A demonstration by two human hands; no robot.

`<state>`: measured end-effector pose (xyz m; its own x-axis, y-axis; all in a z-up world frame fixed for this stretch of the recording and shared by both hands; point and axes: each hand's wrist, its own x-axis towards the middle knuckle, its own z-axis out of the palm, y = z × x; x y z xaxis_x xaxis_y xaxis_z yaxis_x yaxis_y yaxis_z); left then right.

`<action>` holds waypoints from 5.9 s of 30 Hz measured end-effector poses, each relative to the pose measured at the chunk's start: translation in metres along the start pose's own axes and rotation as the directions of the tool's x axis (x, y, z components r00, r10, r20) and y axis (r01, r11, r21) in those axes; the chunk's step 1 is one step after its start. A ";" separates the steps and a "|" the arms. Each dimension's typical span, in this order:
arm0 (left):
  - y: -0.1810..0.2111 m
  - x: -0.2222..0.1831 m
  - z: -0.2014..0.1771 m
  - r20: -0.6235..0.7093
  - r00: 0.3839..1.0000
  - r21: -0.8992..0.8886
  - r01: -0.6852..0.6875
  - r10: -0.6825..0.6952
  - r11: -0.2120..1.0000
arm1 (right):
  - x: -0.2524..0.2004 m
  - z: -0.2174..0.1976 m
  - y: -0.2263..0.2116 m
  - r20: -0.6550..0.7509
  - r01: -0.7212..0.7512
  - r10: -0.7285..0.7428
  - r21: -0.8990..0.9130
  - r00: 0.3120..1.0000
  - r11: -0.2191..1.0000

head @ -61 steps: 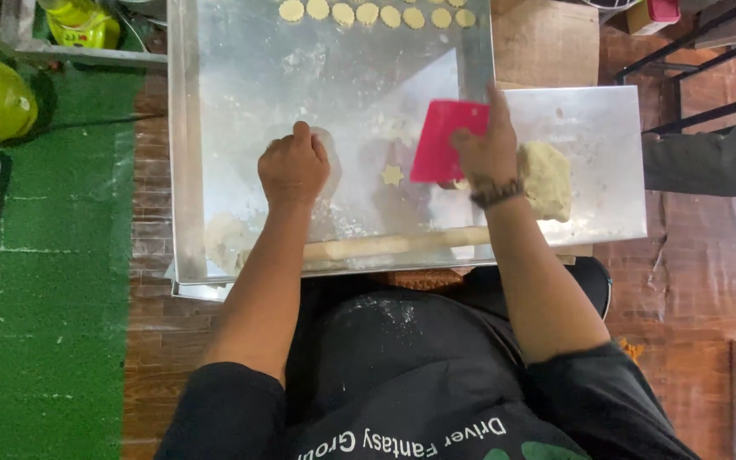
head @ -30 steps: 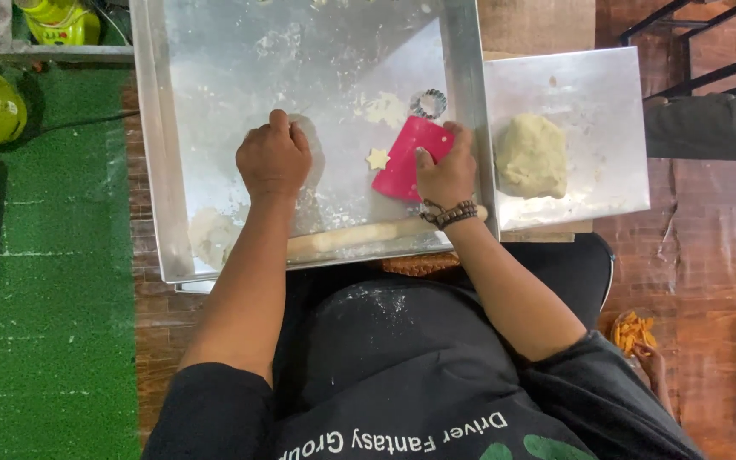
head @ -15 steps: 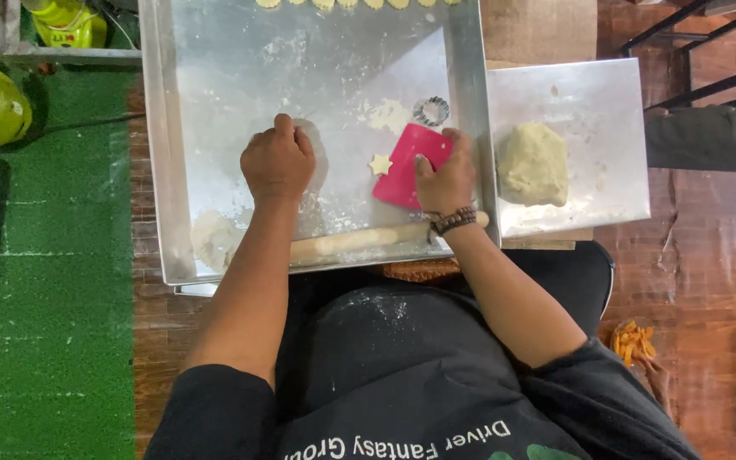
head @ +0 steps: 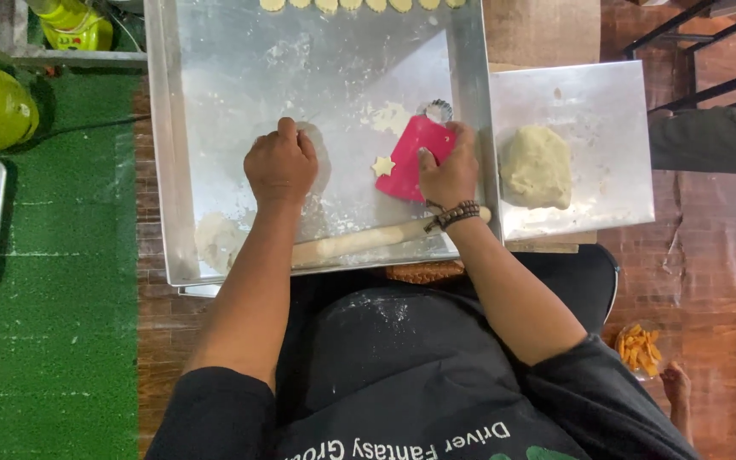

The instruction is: The person is preparing cookies by rolling out dough with a rolling pin, cutting out star shapes with a cookie cutter, and arranging them on a baking tray.

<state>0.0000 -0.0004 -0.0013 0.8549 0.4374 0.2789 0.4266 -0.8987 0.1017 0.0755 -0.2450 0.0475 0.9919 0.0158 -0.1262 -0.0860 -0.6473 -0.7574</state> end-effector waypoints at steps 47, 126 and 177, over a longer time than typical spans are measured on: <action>-0.017 0.003 0.000 0.205 0.979 -0.163 0.032 0.002 0.986 | 0.106 0.180 -0.134 0.110 0.097 -0.106 0.080 0.988 0.992; -0.021 -0.009 -0.003 0.180 0.984 -0.161 0.043 -0.014 0.986 | 0.031 -0.057 0.026 0.449 0.500 -0.230 -0.705 0.863 0.502; 0.029 -0.113 -0.076 0.027 0.965 -0.457 -0.219 0.260 0.862 | 0.052 -0.195 0.074 0.261 0.185 -0.036 -0.573 0.965 0.798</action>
<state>-0.1062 -0.0786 0.0427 0.9441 0.1899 0.2695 0.0458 -0.8851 0.4632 0.1387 -0.4409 0.1103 0.9353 0.2378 -0.2619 0.1687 -0.9506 -0.2606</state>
